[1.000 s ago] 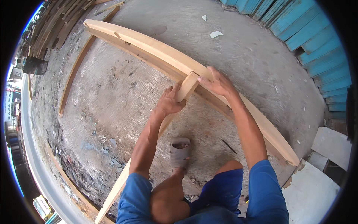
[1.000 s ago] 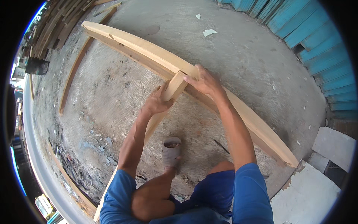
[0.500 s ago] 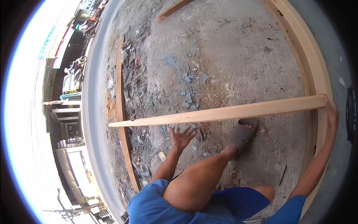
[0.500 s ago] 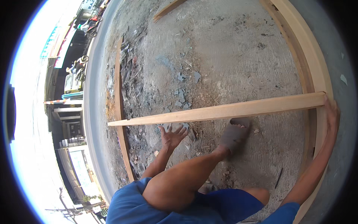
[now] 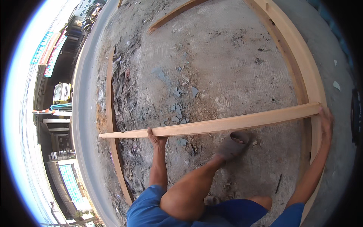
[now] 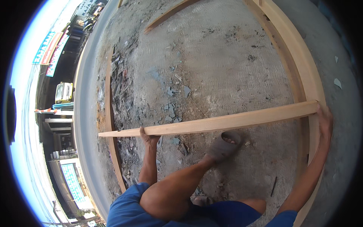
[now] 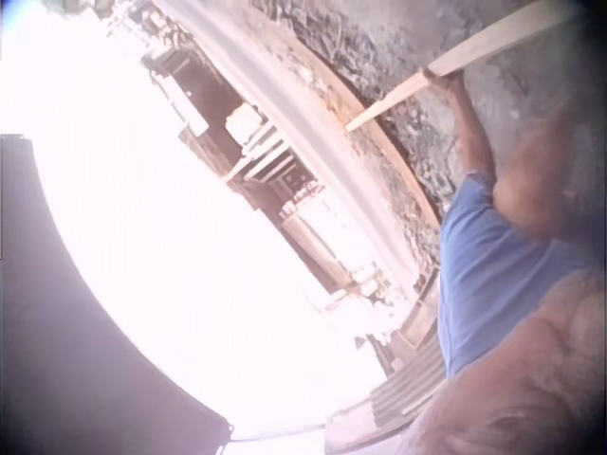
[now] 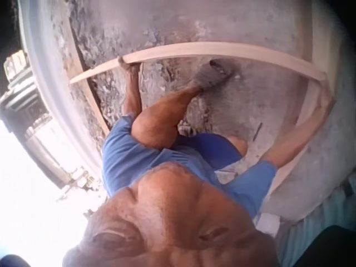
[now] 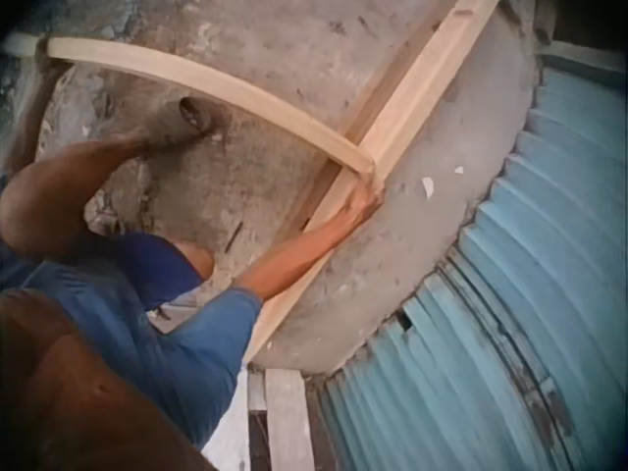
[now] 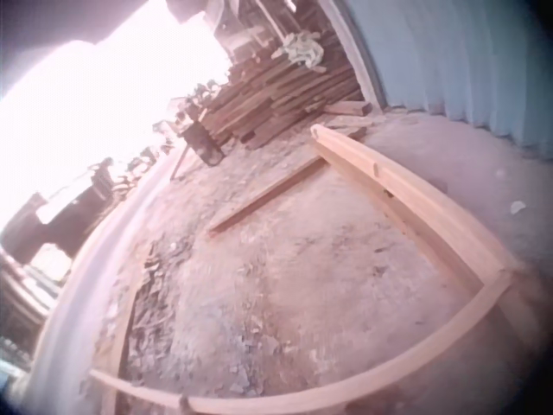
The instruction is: The person measures a length of lumber using a tape measure and assembles two pieces of wood by inserting a tenon into a mortise joint.
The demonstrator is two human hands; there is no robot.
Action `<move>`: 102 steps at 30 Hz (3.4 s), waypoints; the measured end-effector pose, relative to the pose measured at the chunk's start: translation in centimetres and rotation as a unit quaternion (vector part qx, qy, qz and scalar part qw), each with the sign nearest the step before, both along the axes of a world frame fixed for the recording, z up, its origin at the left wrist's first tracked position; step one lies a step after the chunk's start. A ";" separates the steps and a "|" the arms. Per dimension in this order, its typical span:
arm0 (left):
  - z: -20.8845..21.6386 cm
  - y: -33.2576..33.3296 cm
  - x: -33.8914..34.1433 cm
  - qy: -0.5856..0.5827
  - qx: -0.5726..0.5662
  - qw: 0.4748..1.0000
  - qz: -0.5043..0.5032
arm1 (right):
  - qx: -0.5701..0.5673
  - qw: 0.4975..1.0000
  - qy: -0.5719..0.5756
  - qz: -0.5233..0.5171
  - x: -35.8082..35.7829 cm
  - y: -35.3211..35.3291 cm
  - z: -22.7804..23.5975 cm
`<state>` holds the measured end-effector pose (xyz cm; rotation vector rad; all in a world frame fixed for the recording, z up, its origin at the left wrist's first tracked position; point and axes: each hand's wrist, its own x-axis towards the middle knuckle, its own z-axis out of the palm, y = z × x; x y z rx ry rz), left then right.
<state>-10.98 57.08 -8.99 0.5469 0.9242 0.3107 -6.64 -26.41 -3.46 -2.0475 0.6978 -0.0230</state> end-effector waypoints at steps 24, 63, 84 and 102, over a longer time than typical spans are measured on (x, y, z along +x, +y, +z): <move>11.0 -15.3 6.9 -0.042 0.731 0.196 -0.652 | -0.187 0.970 0.153 -0.007 -4.8 3.7 6.2; 9.5 -26.6 12.7 -0.124 0.579 0.165 -0.789 | -0.202 0.956 0.215 0.011 -4.2 3.3 7.5; 10.4 -37.9 12.7 -0.290 0.611 0.125 -0.726 | -0.238 0.939 0.246 -0.024 -3.9 5.3 7.4; 8.9 -61.9 15.2 -0.435 0.593 0.117 -0.668 | -0.158 0.960 0.230 0.012 -6.8 3.5 8.8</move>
